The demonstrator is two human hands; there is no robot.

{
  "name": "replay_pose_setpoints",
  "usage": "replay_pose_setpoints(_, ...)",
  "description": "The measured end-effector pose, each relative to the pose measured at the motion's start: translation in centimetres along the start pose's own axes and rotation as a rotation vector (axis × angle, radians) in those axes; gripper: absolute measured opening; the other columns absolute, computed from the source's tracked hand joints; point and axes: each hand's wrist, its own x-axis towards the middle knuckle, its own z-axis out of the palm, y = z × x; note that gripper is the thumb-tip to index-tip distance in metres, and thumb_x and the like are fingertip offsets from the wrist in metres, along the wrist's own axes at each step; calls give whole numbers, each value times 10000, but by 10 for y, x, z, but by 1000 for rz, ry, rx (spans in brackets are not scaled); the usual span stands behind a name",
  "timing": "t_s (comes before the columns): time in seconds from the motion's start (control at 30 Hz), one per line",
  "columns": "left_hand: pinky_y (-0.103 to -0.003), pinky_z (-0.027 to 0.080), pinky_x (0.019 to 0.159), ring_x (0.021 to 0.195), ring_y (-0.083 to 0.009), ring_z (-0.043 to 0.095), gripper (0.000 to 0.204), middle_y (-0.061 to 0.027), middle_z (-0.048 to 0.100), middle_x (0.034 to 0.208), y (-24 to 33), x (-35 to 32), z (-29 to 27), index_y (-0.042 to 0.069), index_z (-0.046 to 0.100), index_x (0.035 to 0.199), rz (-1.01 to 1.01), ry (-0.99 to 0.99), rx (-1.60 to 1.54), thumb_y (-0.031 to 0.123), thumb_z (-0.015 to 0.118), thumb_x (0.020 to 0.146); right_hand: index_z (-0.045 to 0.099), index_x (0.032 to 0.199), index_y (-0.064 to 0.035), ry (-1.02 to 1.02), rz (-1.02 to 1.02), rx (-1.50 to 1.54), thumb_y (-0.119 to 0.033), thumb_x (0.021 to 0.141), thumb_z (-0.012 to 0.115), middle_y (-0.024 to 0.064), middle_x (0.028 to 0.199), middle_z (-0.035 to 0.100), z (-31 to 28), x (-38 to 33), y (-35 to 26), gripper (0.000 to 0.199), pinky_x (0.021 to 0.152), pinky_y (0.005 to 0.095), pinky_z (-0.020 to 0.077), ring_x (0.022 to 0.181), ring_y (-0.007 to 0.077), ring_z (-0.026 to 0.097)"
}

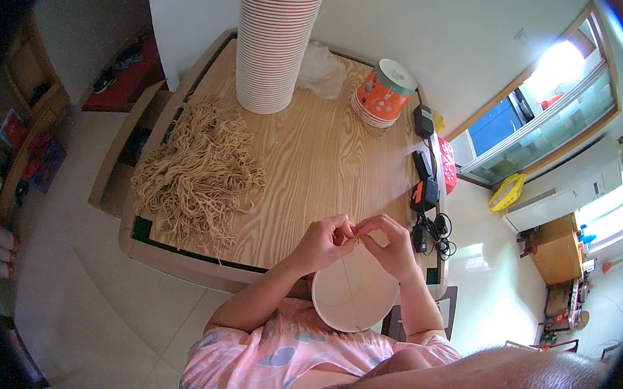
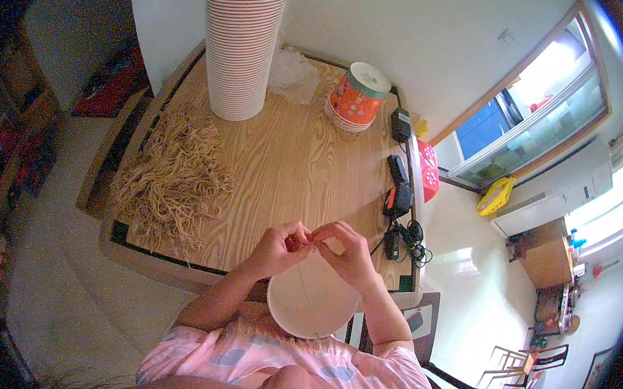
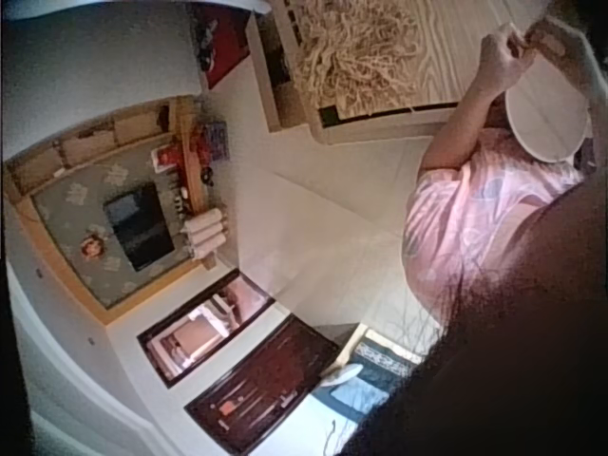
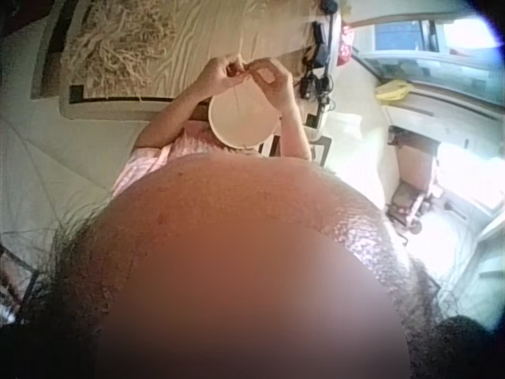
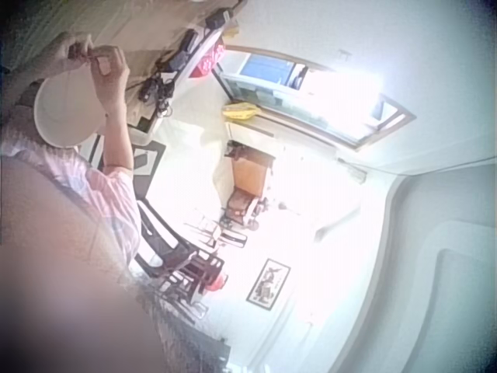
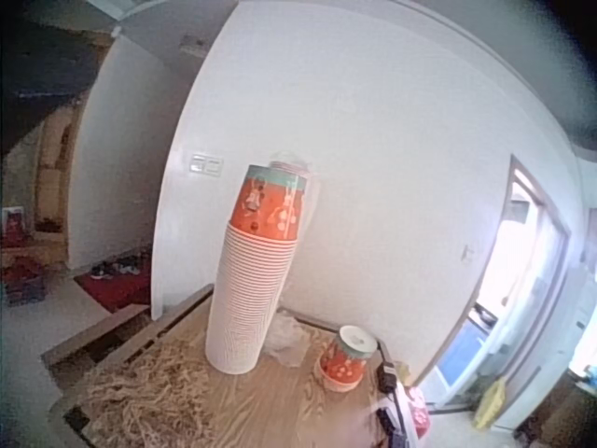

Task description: Attaching strings to paper bowls to create handles for packaging.

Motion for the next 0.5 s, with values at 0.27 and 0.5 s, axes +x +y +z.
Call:
replay_pose_setpoints(0.27, -221, 400, 529, 625, -33, 479, 153, -10, 595, 752, -4, 1, -1, 10, 524, 759, -28, -38, -70, 68, 665, 771, 605, 863, -30, 30, -182, -205, 31, 755, 629, 102, 836, 607, 1, 5, -4, 127, 677, 371, 483, 766, 286, 582)
replay_pose_setpoints(0.5, -218, 397, 526, 617, -33, 477, 144, 8, 580, 734, -11, 3, 1, 15, 529, 753, -20, -55, -143, 63, 665, 763, 627, 869, -30, 11, -89, -131, 22, 758, 638, 98, 805, 625, 0, -1, -4, 123, 678, 341, 487, 746, 263, 606)
